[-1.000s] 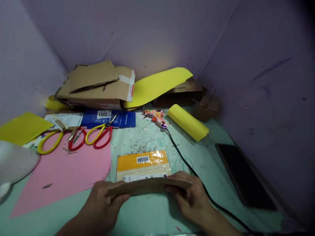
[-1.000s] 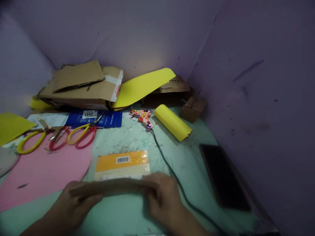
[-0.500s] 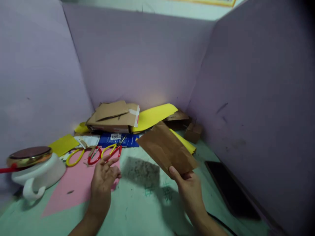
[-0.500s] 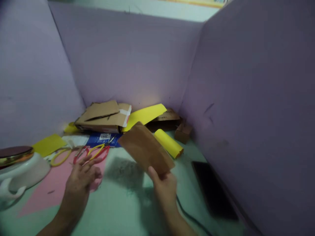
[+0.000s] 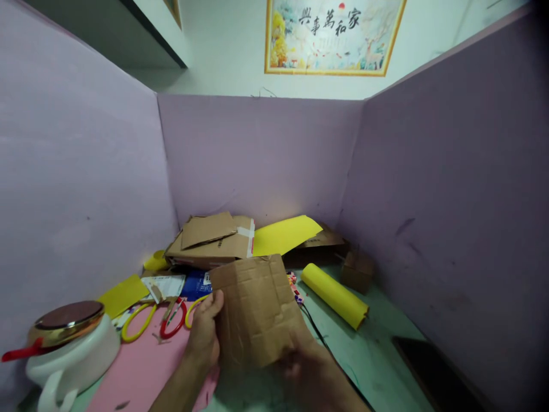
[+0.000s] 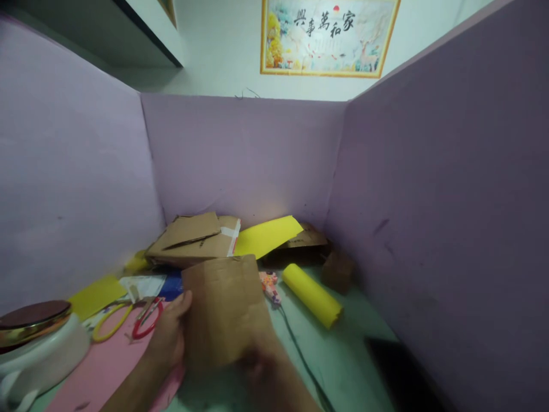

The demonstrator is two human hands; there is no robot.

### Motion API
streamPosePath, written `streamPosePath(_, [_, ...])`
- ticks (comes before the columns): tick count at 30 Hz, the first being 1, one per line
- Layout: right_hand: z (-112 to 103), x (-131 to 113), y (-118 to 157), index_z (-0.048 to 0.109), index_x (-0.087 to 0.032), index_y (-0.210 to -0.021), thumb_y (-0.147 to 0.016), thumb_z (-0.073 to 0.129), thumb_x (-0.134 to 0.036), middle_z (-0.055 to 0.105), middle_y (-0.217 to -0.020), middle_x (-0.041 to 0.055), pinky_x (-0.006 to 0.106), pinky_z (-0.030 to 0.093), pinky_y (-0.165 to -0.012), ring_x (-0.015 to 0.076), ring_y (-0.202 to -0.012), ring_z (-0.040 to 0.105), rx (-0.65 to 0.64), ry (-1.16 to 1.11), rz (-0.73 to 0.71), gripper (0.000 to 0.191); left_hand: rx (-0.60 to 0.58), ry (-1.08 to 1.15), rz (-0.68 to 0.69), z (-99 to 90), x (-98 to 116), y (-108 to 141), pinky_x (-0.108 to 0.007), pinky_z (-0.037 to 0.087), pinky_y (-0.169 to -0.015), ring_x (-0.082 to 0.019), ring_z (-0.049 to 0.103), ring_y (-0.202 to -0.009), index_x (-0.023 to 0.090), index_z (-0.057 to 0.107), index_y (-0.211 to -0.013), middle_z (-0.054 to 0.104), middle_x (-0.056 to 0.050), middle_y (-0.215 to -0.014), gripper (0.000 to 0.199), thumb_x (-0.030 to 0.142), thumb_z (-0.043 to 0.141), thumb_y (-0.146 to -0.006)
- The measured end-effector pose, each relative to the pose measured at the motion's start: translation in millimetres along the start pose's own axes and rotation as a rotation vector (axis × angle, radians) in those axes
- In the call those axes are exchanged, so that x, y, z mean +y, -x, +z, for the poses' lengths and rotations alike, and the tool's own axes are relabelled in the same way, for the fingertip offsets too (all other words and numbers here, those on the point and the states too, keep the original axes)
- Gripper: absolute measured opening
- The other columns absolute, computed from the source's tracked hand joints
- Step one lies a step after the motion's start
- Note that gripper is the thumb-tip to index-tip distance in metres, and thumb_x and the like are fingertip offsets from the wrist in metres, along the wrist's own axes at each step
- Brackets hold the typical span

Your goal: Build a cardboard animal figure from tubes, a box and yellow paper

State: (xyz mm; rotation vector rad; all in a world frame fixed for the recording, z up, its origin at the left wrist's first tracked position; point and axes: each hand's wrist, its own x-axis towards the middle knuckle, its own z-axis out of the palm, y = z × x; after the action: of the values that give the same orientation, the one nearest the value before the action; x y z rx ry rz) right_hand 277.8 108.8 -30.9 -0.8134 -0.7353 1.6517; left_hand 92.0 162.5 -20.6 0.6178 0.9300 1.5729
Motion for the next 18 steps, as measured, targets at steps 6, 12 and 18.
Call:
streamPosePath(6, [-11,-39,-18,0.064,-0.018,-0.101,-0.074,0.062,-0.056,0.071,-0.100,0.0092,0.030,0.049,-0.072,0.0213,-0.089,0.065,0.166,0.094,0.103,0.046,-0.051,-0.080,0.008,-3.9,8,6,-0.031,0.051,-0.072,-0.023,0.066,-0.085,0.016,0.068,-0.090,0.074,-0.003,-0.083,0.036,0.036,0.076,-0.062])
streamPosePath(12, [22,-25,-22,0.068,-0.018,-0.096,-0.083,0.028,-0.069,0.073,-0.081,0.0083,0.035,0.050,-0.066,0.0247,-0.076,0.068,-0.120,0.031,0.081,0.066,-0.064,-0.083,-0.050,6.5,-2,25,-0.031,0.051,-0.070,-0.022,0.067,-0.081,0.017,0.067,-0.084,0.074,-0.002,-0.084,0.022,0.034,0.071,-0.070])
streamPosePath(18, [27,-12,-17,0.071,-0.015,-0.076,-0.081,0.039,-0.065,0.069,-0.059,0.0079,0.036,0.052,-0.062,0.0251,-0.064,0.067,-0.041,0.098,0.051,0.059,-0.034,-0.014,-0.312,11.3,-18,31,-0.037,0.053,-0.064,-0.028,0.068,-0.080,0.015,0.069,-0.086,0.074,-0.008,-0.078,0.036,0.048,0.057,-0.077])
